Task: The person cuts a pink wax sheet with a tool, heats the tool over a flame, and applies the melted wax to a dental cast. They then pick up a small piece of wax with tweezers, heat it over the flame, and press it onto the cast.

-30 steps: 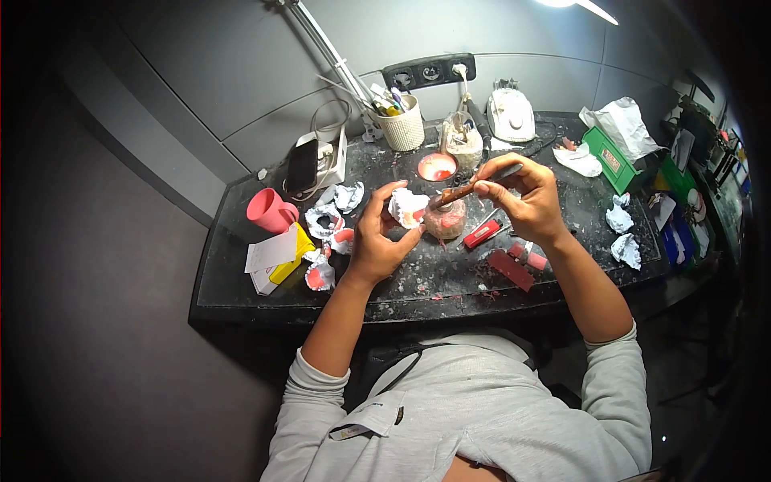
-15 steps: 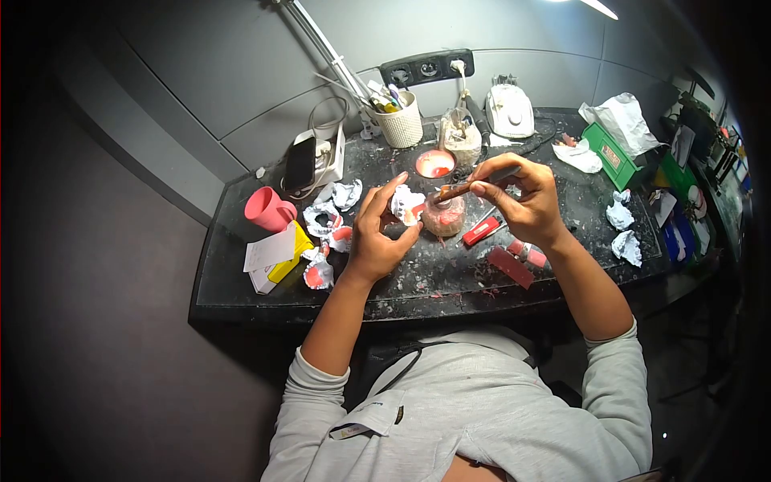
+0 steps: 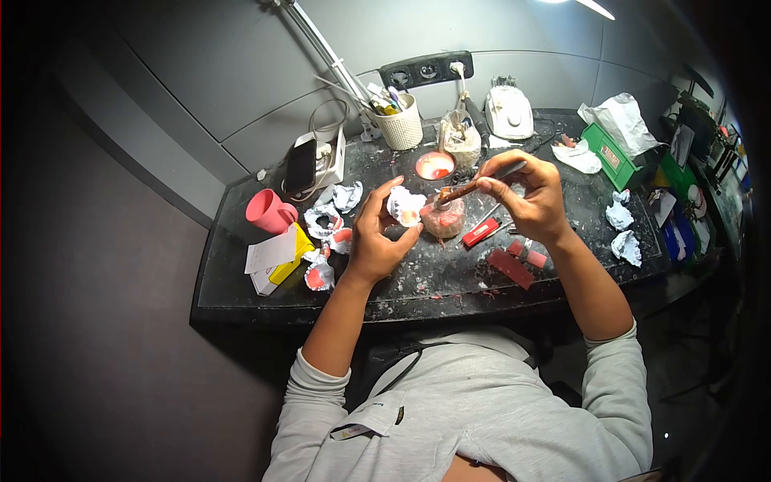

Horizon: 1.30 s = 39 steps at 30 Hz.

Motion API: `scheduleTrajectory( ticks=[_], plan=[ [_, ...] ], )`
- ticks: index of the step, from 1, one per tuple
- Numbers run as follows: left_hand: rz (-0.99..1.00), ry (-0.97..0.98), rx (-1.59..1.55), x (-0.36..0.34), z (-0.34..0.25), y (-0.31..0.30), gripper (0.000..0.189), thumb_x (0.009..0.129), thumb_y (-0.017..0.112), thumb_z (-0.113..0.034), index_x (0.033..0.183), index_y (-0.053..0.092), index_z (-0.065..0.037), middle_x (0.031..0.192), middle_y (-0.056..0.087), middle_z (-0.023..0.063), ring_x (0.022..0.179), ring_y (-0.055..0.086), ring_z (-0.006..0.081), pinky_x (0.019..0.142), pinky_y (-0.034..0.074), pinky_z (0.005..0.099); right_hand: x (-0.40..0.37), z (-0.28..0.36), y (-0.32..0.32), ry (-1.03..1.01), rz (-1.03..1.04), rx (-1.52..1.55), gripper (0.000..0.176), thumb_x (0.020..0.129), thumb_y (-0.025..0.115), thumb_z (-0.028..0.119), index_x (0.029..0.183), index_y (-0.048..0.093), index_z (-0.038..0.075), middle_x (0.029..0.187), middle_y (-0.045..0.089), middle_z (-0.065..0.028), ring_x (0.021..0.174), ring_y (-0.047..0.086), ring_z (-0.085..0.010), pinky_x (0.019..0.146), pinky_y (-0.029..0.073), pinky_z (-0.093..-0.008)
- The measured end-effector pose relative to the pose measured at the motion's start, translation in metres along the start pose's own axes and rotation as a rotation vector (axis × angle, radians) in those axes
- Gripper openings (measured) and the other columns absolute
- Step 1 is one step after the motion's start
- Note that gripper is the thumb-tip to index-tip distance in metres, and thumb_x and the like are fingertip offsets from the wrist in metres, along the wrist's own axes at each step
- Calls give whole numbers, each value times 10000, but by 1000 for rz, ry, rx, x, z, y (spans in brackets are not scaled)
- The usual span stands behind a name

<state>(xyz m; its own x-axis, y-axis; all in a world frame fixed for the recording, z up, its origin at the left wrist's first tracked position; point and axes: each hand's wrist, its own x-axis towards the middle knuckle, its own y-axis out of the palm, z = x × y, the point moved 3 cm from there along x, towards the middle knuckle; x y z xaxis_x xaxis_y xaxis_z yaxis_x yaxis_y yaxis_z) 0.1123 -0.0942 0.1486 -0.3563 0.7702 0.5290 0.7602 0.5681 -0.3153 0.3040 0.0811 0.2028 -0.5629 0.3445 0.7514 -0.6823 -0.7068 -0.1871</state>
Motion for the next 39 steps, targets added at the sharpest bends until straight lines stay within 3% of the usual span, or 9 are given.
scheduleTrajectory(
  ticks=[5,13,19,27,33,39],
  plan=[
    [-44,-30,-118,-1,-1,1,719,786,768,102,1419,445,-3,1201,584,71,1091,621,139,968,520,293,3,-9,-14,127,-180,219,103,928,752,51,1007,701,10,902,720,-39,771,667,-70,626,502,-205],
    [-84,-59,-204,0,-3,0,727,775,775,113,1401,426,-6,1184,584,87,1073,631,144,955,530,296,8,-20,-29,245,-320,96,101,930,765,103,991,705,49,832,723,-19,729,671,-68,570,492,-203],
    [-91,-57,-194,-1,0,-2,690,780,770,112,1361,419,-13,1186,565,90,1082,619,145,965,524,302,7,-21,-25,265,-282,60,98,933,760,88,1009,713,48,820,712,-4,705,628,-43,572,460,-196],
    [-60,-42,-185,-2,0,-2,677,788,782,86,1332,397,-32,1173,556,86,1067,601,133,937,525,297,9,-24,-32,239,-274,216,120,924,764,93,983,678,35,868,733,-52,710,681,-90,562,486,-205],
    [-27,-53,-137,-3,2,-1,687,787,808,58,1322,389,-44,1155,568,84,1025,617,131,901,539,292,6,-14,-14,222,-103,271,108,925,758,73,1002,692,34,885,726,-44,725,678,-85,563,478,-203],
    [-18,-46,-123,-3,3,0,680,786,812,50,1314,395,-44,1161,578,91,1036,626,135,895,543,290,-1,-5,8,180,2,294,109,935,732,17,1031,690,-16,935,721,-51,806,680,-95,724,572,-244]
  ],
)
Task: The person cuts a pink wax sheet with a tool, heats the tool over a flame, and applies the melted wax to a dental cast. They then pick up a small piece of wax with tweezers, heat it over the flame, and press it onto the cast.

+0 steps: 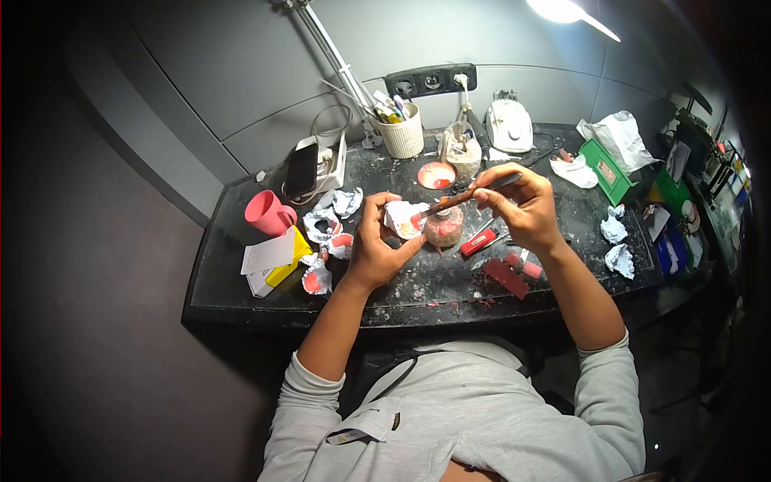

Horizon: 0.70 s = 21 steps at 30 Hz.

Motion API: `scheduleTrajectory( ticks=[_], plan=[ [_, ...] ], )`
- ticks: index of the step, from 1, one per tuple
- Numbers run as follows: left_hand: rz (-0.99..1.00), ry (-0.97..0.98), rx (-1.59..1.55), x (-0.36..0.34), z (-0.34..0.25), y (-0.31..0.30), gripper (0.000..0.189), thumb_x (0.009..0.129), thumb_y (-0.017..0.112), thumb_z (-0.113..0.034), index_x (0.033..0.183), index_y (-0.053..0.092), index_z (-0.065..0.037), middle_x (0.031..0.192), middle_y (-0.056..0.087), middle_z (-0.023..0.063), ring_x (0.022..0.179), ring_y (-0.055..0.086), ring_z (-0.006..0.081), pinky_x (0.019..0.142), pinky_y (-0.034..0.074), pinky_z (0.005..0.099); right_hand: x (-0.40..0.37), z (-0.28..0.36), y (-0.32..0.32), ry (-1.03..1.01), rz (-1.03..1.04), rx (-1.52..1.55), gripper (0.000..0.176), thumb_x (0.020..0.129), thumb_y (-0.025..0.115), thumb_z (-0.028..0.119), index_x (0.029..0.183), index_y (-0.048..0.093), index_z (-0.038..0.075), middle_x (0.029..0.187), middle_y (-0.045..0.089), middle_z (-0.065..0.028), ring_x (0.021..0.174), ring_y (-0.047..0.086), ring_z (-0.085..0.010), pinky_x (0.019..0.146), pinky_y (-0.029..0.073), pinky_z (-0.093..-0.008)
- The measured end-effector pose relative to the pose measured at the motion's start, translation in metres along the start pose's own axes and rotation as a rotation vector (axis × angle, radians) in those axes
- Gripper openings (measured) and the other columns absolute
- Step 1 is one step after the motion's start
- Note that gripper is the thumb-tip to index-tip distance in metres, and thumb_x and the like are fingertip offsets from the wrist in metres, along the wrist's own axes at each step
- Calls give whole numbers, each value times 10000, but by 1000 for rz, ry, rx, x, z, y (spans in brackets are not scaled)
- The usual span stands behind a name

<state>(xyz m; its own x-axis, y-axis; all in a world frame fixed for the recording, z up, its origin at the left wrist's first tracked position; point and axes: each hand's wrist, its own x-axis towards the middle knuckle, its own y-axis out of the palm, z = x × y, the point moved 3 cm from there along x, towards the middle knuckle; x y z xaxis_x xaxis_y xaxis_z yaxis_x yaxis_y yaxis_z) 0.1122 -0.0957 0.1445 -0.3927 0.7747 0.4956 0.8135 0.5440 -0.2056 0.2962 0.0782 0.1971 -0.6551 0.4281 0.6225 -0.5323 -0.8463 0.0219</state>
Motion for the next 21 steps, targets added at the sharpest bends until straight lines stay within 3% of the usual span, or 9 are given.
scheduleTrajectory(
  ticks=[12,14,17,18,21],
  plan=[
    [-48,-4,49,0,-2,1,646,780,812,40,1279,411,-44,1136,572,84,1012,615,123,900,530,287,-1,6,-2,-52,-1,-170,89,923,739,17,981,685,-23,904,730,-56,779,689,-90,707,562,-232],
    [-90,30,44,1,-5,-3,650,762,831,36,1241,404,-67,1135,559,83,986,604,124,887,527,284,4,8,-13,-103,-186,-55,66,932,728,19,985,696,-4,832,710,-35,772,670,-78,699,539,-220],
    [-161,-3,-123,2,2,-10,709,747,855,34,1204,334,-113,1144,579,110,993,610,148,894,536,312,9,8,-36,-48,-329,-176,77,931,741,41,987,699,9,807,707,-23,702,627,-58,626,488,-212],
    [-163,22,-79,5,5,-13,691,774,834,39,1200,315,-129,1121,638,136,901,633,135,788,551,283,8,6,-38,-52,-333,-179,77,931,741,41,987,699,9,807,707,-23,702,627,-58,626,488,-212],
    [-192,-134,-331,4,4,-13,666,806,788,69,1205,305,-156,1076,686,156,761,635,108,603,499,217,8,3,-40,48,-314,-230,60,928,749,50,968,710,28,787,703,-4,702,609,-41,629,463,-202]
  ],
)
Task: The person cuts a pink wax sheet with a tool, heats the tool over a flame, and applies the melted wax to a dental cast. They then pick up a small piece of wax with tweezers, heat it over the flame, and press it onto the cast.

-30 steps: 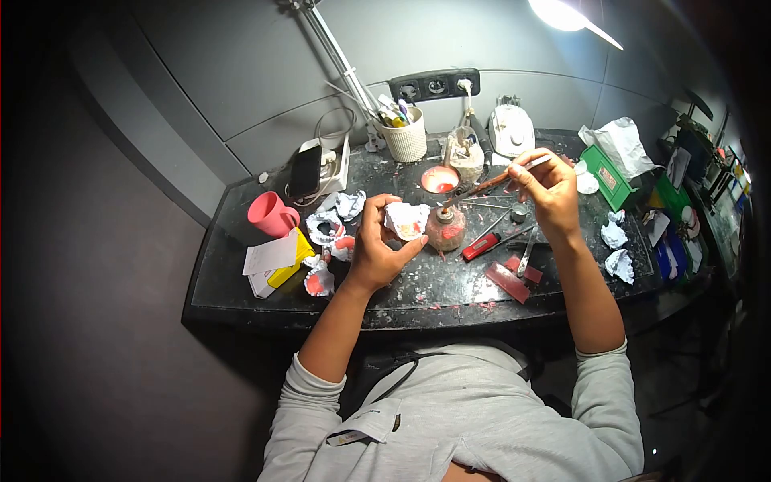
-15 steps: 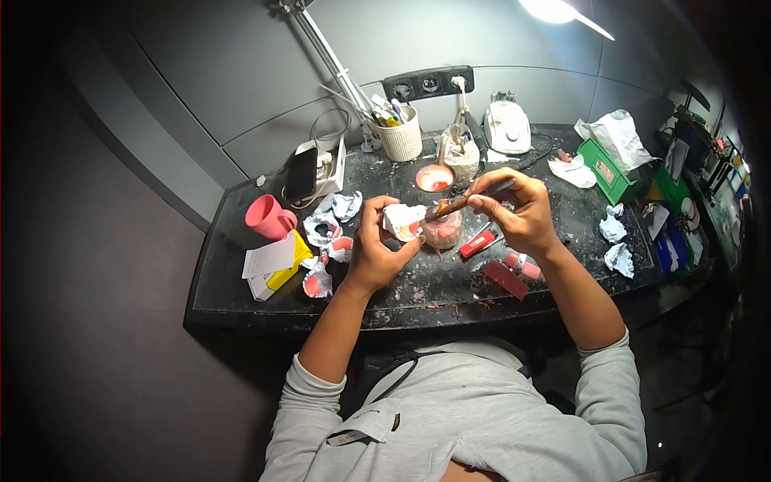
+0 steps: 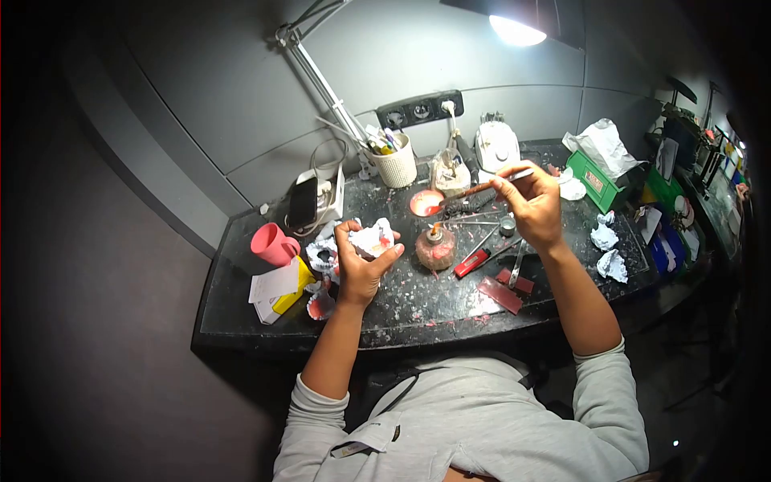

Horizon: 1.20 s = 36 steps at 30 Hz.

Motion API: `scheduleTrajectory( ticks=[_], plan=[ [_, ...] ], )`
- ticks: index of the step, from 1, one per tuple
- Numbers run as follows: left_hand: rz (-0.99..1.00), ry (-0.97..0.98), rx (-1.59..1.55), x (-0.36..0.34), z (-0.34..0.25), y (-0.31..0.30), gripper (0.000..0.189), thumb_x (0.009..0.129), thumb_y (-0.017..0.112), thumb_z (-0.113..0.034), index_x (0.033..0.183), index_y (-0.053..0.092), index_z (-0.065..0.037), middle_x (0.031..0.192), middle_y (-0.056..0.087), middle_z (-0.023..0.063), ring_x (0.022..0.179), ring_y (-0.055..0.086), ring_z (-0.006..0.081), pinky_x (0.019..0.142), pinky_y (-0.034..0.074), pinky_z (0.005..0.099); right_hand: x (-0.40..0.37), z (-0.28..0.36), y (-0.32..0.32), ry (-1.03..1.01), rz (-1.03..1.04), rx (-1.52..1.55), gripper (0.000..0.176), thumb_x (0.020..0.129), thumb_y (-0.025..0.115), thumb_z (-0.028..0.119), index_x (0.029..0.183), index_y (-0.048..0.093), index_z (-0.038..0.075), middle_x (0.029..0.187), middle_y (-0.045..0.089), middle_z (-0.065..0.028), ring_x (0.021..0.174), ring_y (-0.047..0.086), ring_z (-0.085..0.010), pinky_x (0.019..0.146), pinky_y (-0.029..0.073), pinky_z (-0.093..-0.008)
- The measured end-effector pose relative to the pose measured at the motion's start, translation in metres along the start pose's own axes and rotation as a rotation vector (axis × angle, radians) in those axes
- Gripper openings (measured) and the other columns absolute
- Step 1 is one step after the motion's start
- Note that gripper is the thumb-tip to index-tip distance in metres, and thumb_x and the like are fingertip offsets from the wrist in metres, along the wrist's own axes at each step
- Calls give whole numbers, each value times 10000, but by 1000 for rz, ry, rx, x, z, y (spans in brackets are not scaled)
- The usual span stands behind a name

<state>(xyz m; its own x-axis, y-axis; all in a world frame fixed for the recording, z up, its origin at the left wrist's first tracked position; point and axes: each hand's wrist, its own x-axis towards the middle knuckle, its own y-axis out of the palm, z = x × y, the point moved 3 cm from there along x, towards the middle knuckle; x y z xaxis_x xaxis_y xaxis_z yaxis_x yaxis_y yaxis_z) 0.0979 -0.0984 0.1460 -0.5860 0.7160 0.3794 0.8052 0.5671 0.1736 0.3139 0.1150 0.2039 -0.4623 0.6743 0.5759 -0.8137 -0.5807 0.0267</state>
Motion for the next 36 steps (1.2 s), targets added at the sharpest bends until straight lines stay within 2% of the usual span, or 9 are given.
scheduleTrajectory(
  ticks=[5,7,9,15,20,23,24,27,36],
  plan=[
    [35,-47,-204,4,-2,-6,548,931,704,-77,1354,362,-146,1115,668,143,716,591,122,608,473,244,0,-5,6,-11,24,-41,57,931,748,66,963,718,30,785,708,-15,692,635,-62,640,506,-223],
    [75,-65,-234,5,1,-8,571,1048,527,-358,1528,327,-123,1128,657,144,762,603,172,657,489,309,1,-5,7,-40,9,70,82,930,751,72,980,710,21,790,703,-19,671,635,-69,626,514,-222],
    [138,-94,-443,4,-5,-3,642,1063,474,-398,1585,293,-71,1128,653,137,787,620,200,670,494,325,1,-4,5,-35,-15,108,97,926,758,86,978,703,26,797,701,-22,663,641,-71,576,497,-210],
    [234,-37,-254,1,-12,3,725,1067,465,-450,1608,243,-22,1113,646,129,903,659,231,725,524,337,7,-12,0,132,114,183,114,915,776,130,946,697,53,796,705,-22,650,648,-66,505,445,-193],
    [322,24,-175,-1,-12,5,672,957,717,-173,1494,353,2,1274,561,154,1025,672,287,810,559,362,8,-18,0,124,126,167,125,918,775,134,958,690,51,796,708,-25,643,648,-68,503,439,-192],
    [338,45,-107,-3,-14,9,658,946,717,-124,1488,361,-9,1281,557,159,1097,671,324,860,577,390,9,-16,-1,130,119,176,124,918,774,132,964,690,52,798,707,-26,645,649,-68,504,439,-192],
    [343,30,-148,-2,-12,7,616,924,705,-23,1454,392,-12,1284,528,147,1110,654,266,940,596,417,8,-15,-1,121,124,178,124,918,774,131,966,691,52,801,707,-26,647,650,-68,504,439,-193],
    [336,43,-108,-2,-14,8,659,938,712,-91,1485,352,-16,1309,546,183,1154,658,357,946,581,440,6,-11,1,113,128,192,129,921,773,131,976,693,46,817,710,-27,654,650,-69,508,437,-189],
    [356,23,-203,-3,-14,11,714,954,724,-211,1495,307,-3,1326,542,179,1191,640,331,982,579,453,-11,-2,28,103,276,386,111,925,754,52,1012,691,23,943,730,-46,688,614,-48,561,476,-197]
  ],
)
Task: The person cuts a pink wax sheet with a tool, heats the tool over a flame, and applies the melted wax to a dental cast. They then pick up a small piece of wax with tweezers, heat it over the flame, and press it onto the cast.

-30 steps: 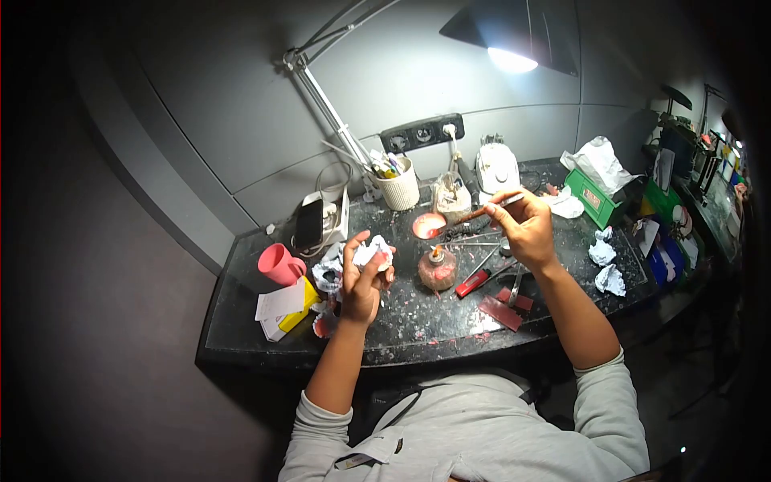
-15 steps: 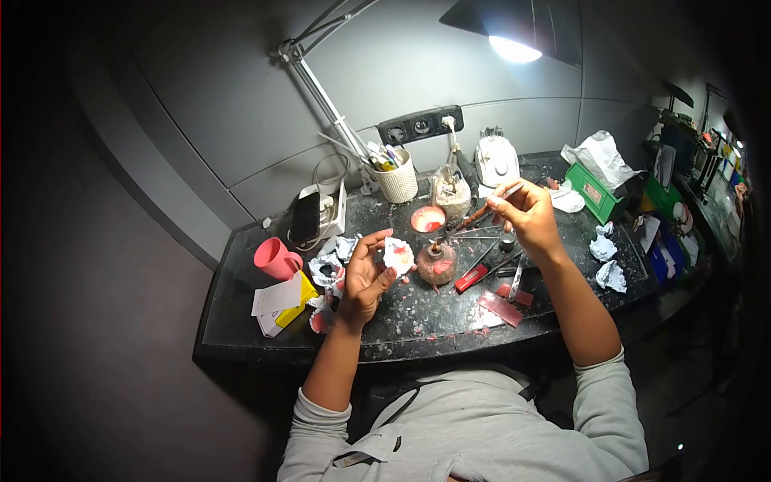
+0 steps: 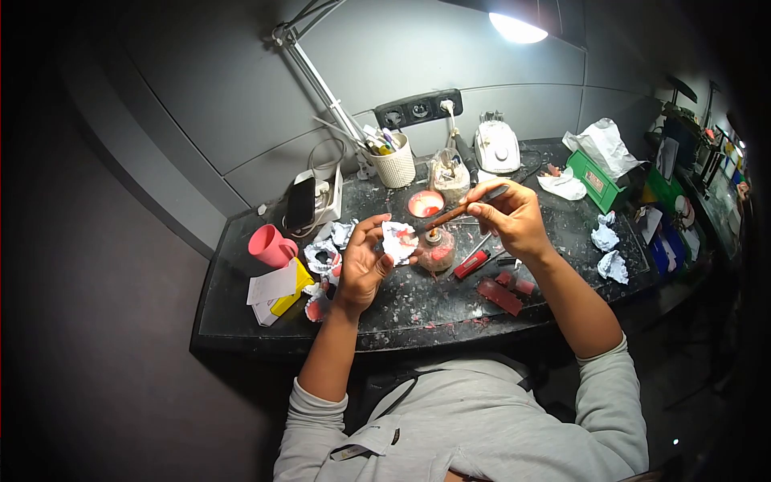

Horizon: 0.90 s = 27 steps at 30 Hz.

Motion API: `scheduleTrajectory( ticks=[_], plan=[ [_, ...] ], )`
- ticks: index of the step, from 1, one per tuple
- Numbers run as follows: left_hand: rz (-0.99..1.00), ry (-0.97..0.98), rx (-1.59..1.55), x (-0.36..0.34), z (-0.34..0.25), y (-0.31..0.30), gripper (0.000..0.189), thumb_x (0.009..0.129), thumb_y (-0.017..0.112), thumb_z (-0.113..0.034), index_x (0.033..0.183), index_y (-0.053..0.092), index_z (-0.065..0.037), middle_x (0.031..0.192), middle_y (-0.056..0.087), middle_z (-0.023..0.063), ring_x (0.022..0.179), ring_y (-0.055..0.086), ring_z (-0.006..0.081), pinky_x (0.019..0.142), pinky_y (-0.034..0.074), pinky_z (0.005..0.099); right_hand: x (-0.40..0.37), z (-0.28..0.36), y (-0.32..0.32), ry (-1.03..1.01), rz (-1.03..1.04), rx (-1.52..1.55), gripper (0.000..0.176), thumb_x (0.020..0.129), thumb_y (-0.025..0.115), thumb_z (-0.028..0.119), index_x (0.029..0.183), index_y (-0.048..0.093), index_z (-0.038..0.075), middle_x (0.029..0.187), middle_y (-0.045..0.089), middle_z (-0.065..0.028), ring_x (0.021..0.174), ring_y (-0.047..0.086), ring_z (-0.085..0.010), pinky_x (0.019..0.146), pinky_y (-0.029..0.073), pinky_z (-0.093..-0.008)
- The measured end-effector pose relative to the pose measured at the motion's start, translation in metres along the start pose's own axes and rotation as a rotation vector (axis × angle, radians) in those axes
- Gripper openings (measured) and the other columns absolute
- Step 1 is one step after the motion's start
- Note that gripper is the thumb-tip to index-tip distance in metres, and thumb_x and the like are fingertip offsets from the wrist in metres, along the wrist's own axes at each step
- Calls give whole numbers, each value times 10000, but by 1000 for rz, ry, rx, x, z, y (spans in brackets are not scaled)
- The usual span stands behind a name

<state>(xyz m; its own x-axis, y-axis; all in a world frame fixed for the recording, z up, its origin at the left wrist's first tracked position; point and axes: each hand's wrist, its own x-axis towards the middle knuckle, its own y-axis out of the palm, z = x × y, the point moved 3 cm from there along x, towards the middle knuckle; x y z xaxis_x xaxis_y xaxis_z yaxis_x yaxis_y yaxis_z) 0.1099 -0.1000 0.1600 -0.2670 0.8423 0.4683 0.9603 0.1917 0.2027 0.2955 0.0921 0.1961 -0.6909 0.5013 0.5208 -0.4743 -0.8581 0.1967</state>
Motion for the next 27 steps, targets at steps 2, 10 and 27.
scheduleTrajectory(
  ticks=[2,10,27],
  plan=[
    [7,-6,-16,1,2,-2,715,957,721,-216,1495,302,-1,1334,542,179,1196,641,327,968,593,459,-1,-1,1,-27,-19,-21,128,920,763,63,1021,694,27,989,738,-52,724,616,-43,593,496,-202],
    [-8,-19,-37,1,2,-3,723,956,722,-223,1494,296,5,1331,547,204,1124,677,371,897,631,442,1,-1,-3,-77,-61,-78,112,930,760,76,1007,699,22,901,734,-40,665,597,-42,560,469,-196],
    [-36,-17,-10,1,-1,-5,717,964,713,-205,1500,288,11,1326,558,235,1036,711,383,749,653,380,10,2,-34,-48,-276,-223,101,922,772,103,934,689,45,765,670,9,624,559,-41,534,426,-204]
  ],
)
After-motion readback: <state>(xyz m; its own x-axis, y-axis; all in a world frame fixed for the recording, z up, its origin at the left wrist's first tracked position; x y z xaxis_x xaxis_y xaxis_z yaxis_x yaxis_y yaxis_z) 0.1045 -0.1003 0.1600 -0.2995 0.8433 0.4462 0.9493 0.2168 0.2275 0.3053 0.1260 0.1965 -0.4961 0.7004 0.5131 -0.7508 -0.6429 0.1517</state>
